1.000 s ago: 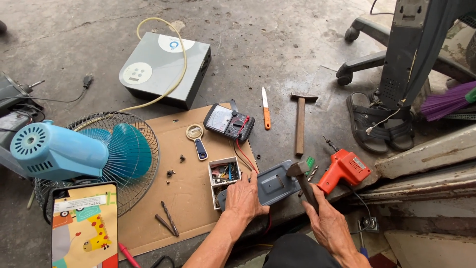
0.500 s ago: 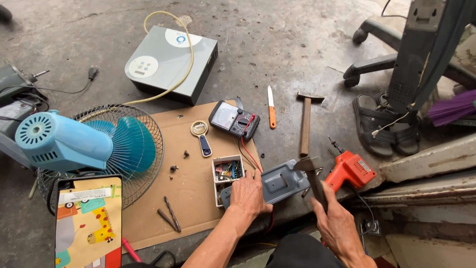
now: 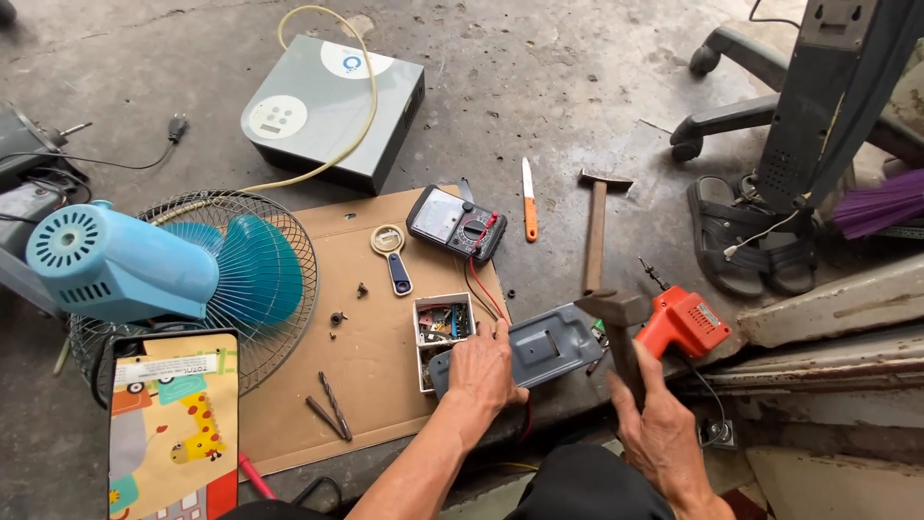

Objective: Assembling the plastic casing of an electronic device by aligning parts and tapping them into place with a hammer.

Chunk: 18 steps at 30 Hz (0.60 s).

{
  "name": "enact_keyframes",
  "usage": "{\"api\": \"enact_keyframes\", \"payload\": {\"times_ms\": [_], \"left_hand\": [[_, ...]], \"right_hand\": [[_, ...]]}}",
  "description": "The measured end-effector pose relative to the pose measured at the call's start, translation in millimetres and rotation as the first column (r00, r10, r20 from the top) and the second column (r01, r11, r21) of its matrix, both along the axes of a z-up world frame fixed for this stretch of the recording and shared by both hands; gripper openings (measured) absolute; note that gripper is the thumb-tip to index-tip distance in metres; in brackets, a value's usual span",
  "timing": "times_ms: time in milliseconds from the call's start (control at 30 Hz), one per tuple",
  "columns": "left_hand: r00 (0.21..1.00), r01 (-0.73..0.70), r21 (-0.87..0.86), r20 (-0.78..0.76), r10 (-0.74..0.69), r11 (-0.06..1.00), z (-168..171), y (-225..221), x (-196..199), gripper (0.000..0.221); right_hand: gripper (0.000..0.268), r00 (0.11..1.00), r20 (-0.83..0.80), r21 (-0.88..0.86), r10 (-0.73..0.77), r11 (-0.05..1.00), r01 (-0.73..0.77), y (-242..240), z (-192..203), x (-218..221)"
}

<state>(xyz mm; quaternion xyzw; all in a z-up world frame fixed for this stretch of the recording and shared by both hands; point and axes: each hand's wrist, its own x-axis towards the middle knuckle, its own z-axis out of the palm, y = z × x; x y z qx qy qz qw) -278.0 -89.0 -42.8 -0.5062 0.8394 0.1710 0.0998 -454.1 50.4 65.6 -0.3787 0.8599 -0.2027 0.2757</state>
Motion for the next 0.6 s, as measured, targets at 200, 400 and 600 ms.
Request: {"api": "enact_keyframes", "payload": {"times_ms": [200, 400, 600], "left_hand": [[1.0, -0.007, 0.023, -0.004, 0.007, 1.0, -3.0, 4.5, 3.8, 0.112], [1.0, -0.001, -0.014, -0.023, 0.001, 1.0, 2.1, -0.8, 1.9, 0.11], [0.999, 0.008, 0.006, 0.034, -0.008, 1.0, -0.3, 2.1, 5.8, 0.124]], "right_hand": [[0.057, 0.98, -0.033, 0.255, 0.196, 0.95, -0.182, -0.8, -20.2, -10.5], [0.068, 1.0, 0.018, 0.152, 0.006, 0.988, -0.008, 4.1, -2.1, 0.4], [0.054, 0.995, -0.001, 0.307, 0.102, 0.947, -0.097, 3.6, 3.9, -3.8]]}}
